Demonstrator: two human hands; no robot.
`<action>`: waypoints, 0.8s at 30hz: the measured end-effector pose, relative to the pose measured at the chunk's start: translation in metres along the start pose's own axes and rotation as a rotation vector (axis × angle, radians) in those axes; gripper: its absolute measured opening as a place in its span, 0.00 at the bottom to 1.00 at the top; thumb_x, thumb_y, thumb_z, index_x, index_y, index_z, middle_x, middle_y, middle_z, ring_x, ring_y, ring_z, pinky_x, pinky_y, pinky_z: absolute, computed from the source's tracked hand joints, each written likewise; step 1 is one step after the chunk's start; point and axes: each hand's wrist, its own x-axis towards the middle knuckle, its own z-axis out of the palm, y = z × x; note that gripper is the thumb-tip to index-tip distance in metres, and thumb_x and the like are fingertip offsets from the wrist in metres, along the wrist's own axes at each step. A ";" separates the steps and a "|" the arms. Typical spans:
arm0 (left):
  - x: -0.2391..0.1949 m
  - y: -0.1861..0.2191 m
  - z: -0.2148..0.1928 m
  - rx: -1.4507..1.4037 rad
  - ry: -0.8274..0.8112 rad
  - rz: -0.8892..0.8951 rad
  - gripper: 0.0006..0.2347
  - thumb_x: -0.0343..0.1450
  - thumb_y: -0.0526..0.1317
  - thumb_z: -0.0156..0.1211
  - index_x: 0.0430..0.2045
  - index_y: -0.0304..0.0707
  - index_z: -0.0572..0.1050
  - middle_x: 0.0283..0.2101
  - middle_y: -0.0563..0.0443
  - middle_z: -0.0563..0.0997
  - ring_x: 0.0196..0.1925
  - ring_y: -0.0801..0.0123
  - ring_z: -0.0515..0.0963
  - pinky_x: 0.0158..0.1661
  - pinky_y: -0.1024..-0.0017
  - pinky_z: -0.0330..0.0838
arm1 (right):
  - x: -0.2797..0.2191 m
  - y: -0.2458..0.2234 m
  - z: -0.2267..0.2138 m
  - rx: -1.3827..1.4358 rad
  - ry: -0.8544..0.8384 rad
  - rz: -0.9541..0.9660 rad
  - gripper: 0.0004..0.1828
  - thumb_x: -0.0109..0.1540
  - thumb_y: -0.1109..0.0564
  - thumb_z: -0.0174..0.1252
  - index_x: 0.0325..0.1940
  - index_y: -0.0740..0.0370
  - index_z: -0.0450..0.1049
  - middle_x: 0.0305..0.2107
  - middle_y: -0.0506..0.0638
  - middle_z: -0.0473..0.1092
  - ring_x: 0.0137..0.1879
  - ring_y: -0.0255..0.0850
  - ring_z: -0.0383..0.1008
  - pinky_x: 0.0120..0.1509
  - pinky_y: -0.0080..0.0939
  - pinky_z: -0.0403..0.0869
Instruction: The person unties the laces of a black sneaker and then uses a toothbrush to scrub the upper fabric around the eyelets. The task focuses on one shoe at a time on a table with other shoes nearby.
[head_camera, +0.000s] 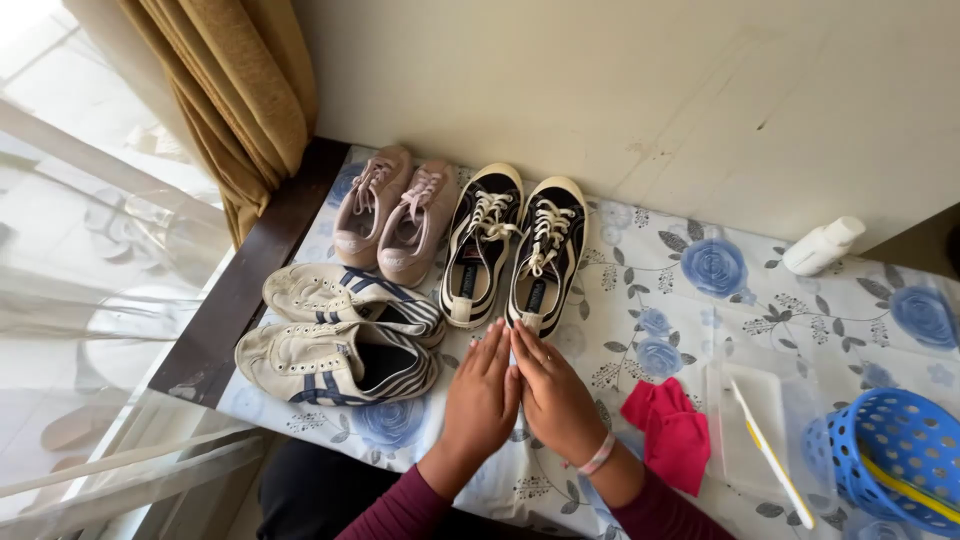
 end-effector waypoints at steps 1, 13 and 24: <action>0.003 -0.005 -0.004 0.001 -0.001 -0.003 0.23 0.80 0.44 0.27 0.67 0.28 0.59 0.69 0.31 0.64 0.73 0.48 0.63 0.69 0.53 0.54 | 0.007 0.001 0.003 0.003 -0.002 0.000 0.28 0.70 0.60 0.41 0.75 0.70 0.52 0.72 0.63 0.52 0.77 0.56 0.53 0.80 0.50 0.56; 0.071 -0.045 -0.030 0.145 0.167 -0.130 0.18 0.77 0.44 0.48 0.60 0.39 0.73 0.63 0.39 0.74 0.68 0.46 0.69 0.64 0.47 0.59 | 0.095 0.003 0.011 0.127 0.030 0.137 0.26 0.70 0.65 0.44 0.74 0.68 0.58 0.73 0.63 0.51 0.75 0.55 0.57 0.76 0.52 0.61; 0.118 -0.091 -0.002 0.368 -0.085 -0.282 0.18 0.77 0.42 0.47 0.62 0.42 0.70 0.67 0.34 0.68 0.70 0.42 0.67 0.64 0.48 0.60 | 0.157 0.050 0.035 -0.053 -0.207 0.288 0.39 0.64 0.72 0.44 0.79 0.67 0.42 0.75 0.73 0.29 0.76 0.68 0.49 0.73 0.54 0.68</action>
